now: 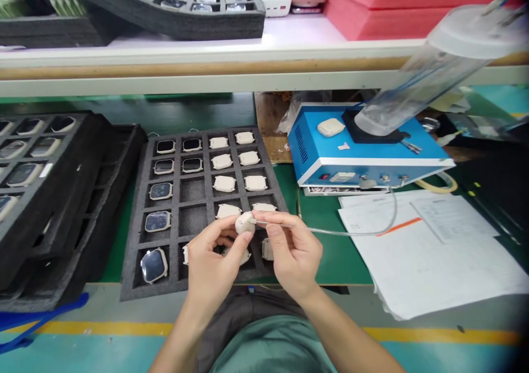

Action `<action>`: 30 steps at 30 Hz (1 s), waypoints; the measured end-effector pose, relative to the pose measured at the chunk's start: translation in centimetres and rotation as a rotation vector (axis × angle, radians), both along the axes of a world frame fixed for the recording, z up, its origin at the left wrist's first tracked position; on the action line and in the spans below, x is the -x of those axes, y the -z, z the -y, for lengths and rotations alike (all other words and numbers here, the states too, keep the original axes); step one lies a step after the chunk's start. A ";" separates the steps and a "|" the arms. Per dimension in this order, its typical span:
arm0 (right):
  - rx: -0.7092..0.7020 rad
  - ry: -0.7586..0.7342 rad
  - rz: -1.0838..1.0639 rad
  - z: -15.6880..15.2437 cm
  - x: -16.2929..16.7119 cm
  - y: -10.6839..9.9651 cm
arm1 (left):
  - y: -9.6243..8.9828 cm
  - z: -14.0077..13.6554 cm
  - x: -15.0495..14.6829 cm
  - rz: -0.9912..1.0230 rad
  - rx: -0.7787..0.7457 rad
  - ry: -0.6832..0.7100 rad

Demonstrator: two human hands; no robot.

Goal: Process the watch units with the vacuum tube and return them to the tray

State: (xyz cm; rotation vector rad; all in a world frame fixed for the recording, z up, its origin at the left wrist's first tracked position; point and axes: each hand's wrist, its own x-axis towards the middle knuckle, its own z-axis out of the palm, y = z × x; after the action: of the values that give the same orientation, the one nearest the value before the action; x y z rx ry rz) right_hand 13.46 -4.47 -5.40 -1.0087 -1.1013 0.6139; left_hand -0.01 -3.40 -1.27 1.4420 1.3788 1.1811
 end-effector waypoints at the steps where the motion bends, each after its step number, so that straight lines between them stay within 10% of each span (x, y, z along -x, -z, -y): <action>1: 0.001 0.000 0.005 0.0 0.0 0.0 | 0.0 -0.1 0.0 -0.005 0.000 -0.003; 30: -0.005 -0.023 0.012 -0.2 -0.2 0.2 | 0.5 -0.1 0.3 -0.062 -0.048 0.008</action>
State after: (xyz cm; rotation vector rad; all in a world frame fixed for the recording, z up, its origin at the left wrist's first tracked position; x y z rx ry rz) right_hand 13.63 -4.26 -5.58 -0.9976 -1.1261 0.6234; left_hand -0.34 -3.25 -1.73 1.5282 1.3939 1.1800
